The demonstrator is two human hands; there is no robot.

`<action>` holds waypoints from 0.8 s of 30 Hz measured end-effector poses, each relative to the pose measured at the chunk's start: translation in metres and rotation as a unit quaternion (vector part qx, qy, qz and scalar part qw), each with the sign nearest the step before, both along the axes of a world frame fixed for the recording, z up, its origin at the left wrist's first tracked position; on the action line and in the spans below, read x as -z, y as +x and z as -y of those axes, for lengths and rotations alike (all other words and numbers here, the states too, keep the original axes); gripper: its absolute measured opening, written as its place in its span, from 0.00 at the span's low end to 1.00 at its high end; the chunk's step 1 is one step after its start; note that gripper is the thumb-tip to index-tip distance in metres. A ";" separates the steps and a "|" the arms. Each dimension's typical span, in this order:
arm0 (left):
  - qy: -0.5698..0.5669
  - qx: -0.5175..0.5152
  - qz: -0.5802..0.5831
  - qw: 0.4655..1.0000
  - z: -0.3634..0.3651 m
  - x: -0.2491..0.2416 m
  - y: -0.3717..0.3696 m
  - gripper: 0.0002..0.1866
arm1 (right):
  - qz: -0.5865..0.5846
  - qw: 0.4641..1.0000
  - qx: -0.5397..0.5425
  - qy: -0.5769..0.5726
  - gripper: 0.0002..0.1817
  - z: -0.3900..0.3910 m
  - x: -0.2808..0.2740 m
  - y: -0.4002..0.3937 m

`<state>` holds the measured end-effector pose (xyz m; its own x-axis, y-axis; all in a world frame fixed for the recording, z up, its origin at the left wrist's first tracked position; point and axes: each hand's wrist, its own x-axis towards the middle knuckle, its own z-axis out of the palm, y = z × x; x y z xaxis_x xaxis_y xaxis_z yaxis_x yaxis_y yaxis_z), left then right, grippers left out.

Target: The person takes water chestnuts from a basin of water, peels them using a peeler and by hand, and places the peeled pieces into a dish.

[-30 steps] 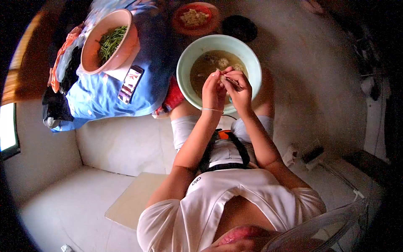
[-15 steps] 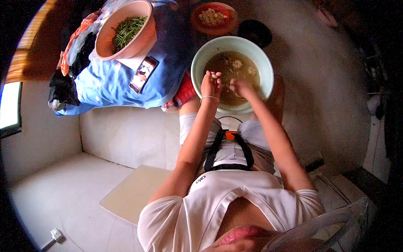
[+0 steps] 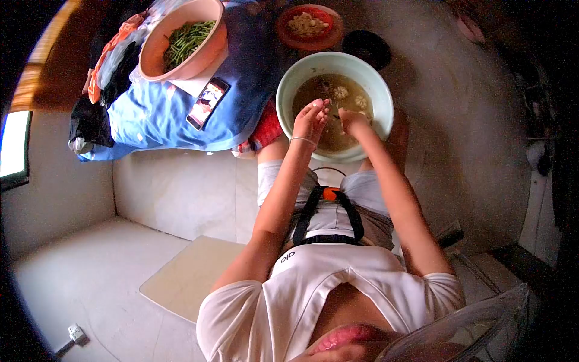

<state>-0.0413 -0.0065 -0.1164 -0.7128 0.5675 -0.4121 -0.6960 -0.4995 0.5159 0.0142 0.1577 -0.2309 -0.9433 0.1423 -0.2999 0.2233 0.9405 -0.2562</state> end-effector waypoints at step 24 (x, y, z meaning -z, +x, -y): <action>-0.023 -0.015 -0.100 0.995 -0.010 -0.013 0.022 0.14 | -0.369 0.760 0.241 -0.477 0.14 0.071 -0.118 0.013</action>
<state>-0.0196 0.0031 -0.1034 -0.7997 0.5282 -0.2855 -0.5620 -0.4913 0.6654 0.0276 0.0867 -0.1125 -0.8122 0.5743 0.1023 -0.0530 0.1020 -0.9934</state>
